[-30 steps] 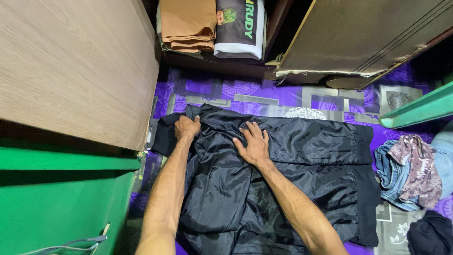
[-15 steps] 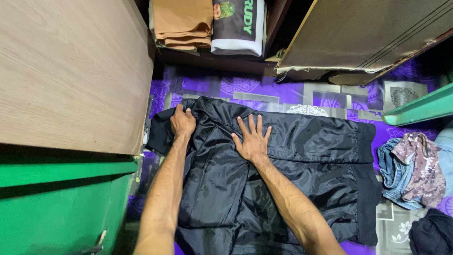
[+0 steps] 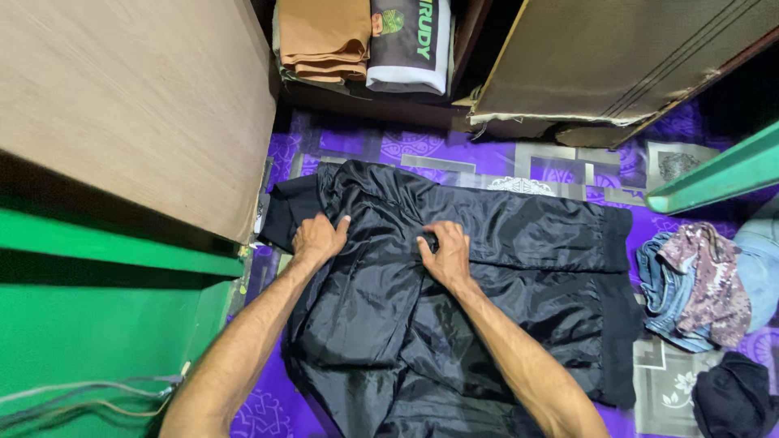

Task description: The person folds a black jacket on the floor by smoothing the fabric and tucking the sleeves and sides toward the center.

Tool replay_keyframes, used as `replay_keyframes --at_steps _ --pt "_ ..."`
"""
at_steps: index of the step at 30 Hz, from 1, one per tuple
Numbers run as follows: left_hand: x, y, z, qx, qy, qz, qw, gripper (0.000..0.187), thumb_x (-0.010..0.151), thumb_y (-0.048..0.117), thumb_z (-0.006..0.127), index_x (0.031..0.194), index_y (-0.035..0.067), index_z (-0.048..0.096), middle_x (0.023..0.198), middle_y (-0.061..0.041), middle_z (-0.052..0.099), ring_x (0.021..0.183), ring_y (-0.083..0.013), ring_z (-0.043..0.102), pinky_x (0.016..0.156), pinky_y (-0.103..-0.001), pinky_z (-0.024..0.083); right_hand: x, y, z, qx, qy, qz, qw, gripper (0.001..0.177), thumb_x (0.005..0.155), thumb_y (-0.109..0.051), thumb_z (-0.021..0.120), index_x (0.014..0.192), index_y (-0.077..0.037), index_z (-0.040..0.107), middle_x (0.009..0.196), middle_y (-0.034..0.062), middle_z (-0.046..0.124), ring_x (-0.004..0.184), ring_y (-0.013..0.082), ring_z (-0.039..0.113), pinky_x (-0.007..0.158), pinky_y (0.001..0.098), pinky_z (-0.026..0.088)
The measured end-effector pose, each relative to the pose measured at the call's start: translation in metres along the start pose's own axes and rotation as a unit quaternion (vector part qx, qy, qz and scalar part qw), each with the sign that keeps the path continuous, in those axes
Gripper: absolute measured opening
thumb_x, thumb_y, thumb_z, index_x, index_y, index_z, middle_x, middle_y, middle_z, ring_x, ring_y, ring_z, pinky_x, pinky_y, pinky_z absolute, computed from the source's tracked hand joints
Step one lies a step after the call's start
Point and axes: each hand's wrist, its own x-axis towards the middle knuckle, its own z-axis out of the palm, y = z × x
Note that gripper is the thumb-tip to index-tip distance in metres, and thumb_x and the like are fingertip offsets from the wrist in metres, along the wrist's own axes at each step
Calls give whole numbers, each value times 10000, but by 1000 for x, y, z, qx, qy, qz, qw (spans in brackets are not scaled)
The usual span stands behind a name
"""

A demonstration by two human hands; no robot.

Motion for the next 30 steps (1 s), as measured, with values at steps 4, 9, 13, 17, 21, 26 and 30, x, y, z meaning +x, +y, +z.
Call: replay_keyframes --at_steps 4,9,13,17,21,26,30 --pt "8 -14 29 -2 -110 -37 993 819 880 643 705 1257 -83 655 1286 -317 643 1223 -448 622 1018 -502 511 -21 -5 -12 30 -103 200 974 435 899 -475 737 916 -42 690 816 169 768 789 317 759 765 380 569" --pt "0 -24 62 -224 -178 -108 952 811 738 531 805 1286 -40 628 1248 -191 708 1112 -339 716 884 -497 592 -27 -1 -9 29 -177 213 960 544 895 -541 797 707 -39 704 654 159 675 608 262 661 603 343 501" --pt "-9 -22 56 -277 -193 -148 930 734 761 514 850 1151 -90 705 1144 -202 755 994 -312 743 829 -453 592 -32 10 8 319 -232 282 874 342 889 -291 793 690 -89 601 629 5 599 546 112 550 526 287 440" --pt "-15 -23 31 -236 -146 -161 947 678 803 554 843 1037 -74 739 1093 -185 746 938 -277 729 801 -433 567 -30 29 4 412 -201 293 839 253 918 -195 752 716 -127 616 638 -25 589 569 84 531 548 253 435" --pt "-34 -17 7 -267 -153 -122 944 633 863 497 796 1015 -117 787 1065 -195 794 882 -262 713 775 -425 568 -31 19 -18 650 -153 237 705 267 1018 -155 734 827 -166 548 751 -54 570 647 66 542 595 252 467" --pt "-55 1 0 -641 -309 -96 696 561 1070 503 462 1212 -23 596 1095 -134 725 925 -220 746 831 -383 616 -33 -40 -56 682 -181 299 642 163 971 -162 625 1124 -114 650 1045 32 726 908 138 702 824 320 583" --pt "-60 5 12 -595 -333 -184 708 444 1021 388 469 1112 18 697 1039 -138 763 834 -239 755 759 -394 620 -35 -62 -58 677 -209 299 639 321 964 -137 647 1275 -63 615 1194 68 723 1056 187 715 964 382 577"
